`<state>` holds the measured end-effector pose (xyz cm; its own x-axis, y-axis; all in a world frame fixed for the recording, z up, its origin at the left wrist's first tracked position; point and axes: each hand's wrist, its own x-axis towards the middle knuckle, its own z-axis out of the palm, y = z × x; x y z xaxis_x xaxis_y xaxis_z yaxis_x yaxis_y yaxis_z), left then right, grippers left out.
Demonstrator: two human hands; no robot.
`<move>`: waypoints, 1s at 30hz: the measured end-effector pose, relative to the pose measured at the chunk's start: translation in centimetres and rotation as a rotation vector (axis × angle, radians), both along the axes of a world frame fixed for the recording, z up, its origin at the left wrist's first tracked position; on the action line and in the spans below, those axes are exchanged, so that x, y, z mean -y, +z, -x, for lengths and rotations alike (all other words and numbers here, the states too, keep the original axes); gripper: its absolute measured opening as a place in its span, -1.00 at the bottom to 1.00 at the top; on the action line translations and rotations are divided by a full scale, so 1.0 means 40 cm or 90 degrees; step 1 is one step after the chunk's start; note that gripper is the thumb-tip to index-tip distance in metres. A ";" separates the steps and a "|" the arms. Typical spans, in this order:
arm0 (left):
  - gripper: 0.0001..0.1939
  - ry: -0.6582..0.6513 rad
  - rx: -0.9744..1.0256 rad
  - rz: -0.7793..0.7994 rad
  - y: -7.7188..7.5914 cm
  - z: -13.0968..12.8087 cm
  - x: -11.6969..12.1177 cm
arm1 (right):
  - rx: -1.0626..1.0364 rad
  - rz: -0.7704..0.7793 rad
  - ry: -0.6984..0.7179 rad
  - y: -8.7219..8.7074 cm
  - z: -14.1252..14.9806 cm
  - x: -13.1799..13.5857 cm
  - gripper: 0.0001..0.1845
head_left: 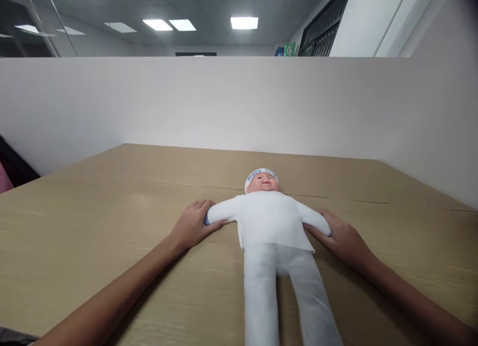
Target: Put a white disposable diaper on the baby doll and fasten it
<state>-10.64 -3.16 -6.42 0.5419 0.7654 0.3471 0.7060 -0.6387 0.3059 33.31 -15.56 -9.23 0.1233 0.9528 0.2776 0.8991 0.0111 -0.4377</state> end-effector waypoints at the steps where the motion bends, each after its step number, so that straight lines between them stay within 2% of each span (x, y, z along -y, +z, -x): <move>1: -0.46 -0.004 0.006 0.000 0.000 -0.007 -0.031 | 0.004 -0.001 -0.005 -0.003 -0.007 -0.025 -0.49; 3: -0.43 -0.007 0.023 0.000 0.000 -0.020 -0.093 | 0.012 -0.015 -0.013 -0.010 -0.020 -0.073 -0.53; 9: -0.36 0.052 0.066 -0.022 -0.007 -0.067 -0.264 | 0.037 -0.076 -0.051 -0.024 -0.063 -0.203 -0.54; 14: -0.35 0.044 0.053 -0.068 -0.017 -0.088 -0.357 | 0.037 -0.142 -0.016 -0.026 -0.103 -0.293 -0.52; 17: -0.36 0.060 0.043 -0.079 -0.026 -0.083 -0.380 | 0.055 -0.147 -0.037 -0.034 -0.122 -0.319 -0.43; 22: -0.40 0.081 0.012 -0.096 -0.032 -0.076 -0.382 | 0.135 -0.171 -0.134 -0.059 -0.152 -0.325 -0.27; 30: -0.48 0.073 0.005 -0.114 -0.033 -0.073 -0.383 | 0.189 -0.177 -0.126 -0.080 -0.168 -0.309 -0.36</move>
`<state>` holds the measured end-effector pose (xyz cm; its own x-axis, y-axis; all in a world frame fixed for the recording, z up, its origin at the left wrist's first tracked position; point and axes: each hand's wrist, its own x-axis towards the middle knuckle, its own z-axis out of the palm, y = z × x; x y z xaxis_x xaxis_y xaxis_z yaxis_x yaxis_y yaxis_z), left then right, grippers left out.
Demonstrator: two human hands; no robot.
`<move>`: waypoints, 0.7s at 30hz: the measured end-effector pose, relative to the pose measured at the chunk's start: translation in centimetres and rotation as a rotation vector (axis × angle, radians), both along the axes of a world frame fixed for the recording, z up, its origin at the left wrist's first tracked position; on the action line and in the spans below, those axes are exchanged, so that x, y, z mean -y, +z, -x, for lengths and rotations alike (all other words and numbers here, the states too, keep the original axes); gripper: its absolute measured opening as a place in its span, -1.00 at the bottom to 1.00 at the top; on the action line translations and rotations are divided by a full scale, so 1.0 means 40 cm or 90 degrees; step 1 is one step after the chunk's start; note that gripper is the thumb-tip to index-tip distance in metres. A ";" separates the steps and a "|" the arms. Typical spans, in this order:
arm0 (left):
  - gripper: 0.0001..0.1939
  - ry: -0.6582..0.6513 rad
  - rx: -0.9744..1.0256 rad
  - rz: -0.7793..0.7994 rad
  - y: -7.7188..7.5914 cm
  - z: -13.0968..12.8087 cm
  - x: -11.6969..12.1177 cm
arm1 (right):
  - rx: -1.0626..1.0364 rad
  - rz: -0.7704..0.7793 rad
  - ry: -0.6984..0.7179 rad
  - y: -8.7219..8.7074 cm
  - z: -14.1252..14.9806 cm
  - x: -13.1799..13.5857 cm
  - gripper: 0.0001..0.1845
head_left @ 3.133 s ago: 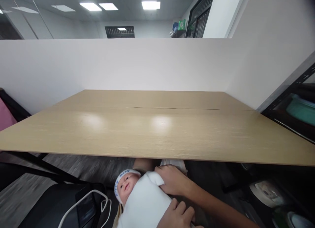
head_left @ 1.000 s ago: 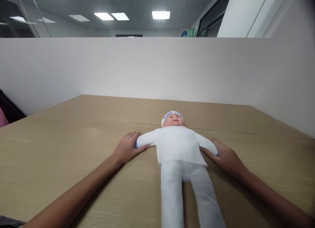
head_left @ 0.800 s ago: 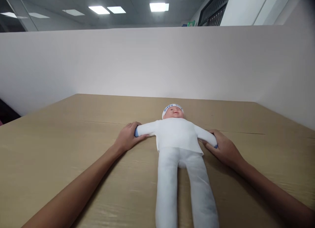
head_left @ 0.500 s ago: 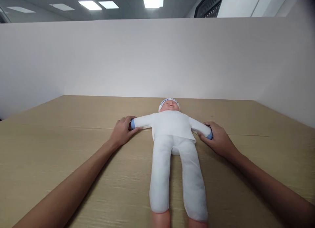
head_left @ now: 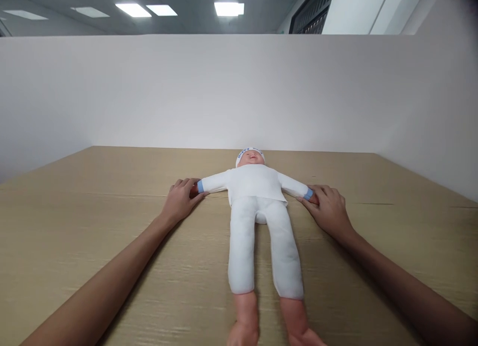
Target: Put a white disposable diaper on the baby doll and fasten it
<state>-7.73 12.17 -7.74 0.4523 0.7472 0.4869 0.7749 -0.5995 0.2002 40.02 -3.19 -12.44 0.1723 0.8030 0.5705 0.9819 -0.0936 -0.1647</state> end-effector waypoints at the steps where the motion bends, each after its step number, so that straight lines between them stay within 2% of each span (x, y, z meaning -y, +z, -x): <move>1: -0.48 -0.002 0.002 -0.004 -0.003 0.002 -0.003 | 0.003 -0.003 0.000 -0.004 -0.003 0.000 -0.39; 7: -0.49 -0.021 0.016 -0.020 -0.018 0.009 -0.022 | -0.082 -0.041 0.014 -0.036 -0.039 -0.027 -0.42; 12: -0.52 0.002 0.026 0.008 -0.015 0.009 0.001 | -0.217 -0.021 0.002 -0.038 -0.052 -0.050 -0.45; 16: -0.59 0.069 0.066 0.010 -0.019 0.012 0.067 | -0.252 -0.058 -0.047 -0.030 -0.001 -0.027 -0.41; 19: -0.60 0.126 0.124 0.005 -0.017 0.003 0.143 | -0.275 -0.115 -0.068 -0.022 0.068 0.027 -0.39; 21: -0.59 0.140 0.169 0.000 -0.001 -0.020 0.207 | -0.287 -0.156 -0.058 -0.005 0.122 0.078 -0.46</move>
<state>-6.94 3.88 -7.78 0.1378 0.8130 0.5658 0.8064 -0.4238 0.4125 35.15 -6.30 -12.62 0.5077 0.6250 0.5930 0.7977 -0.0809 -0.5976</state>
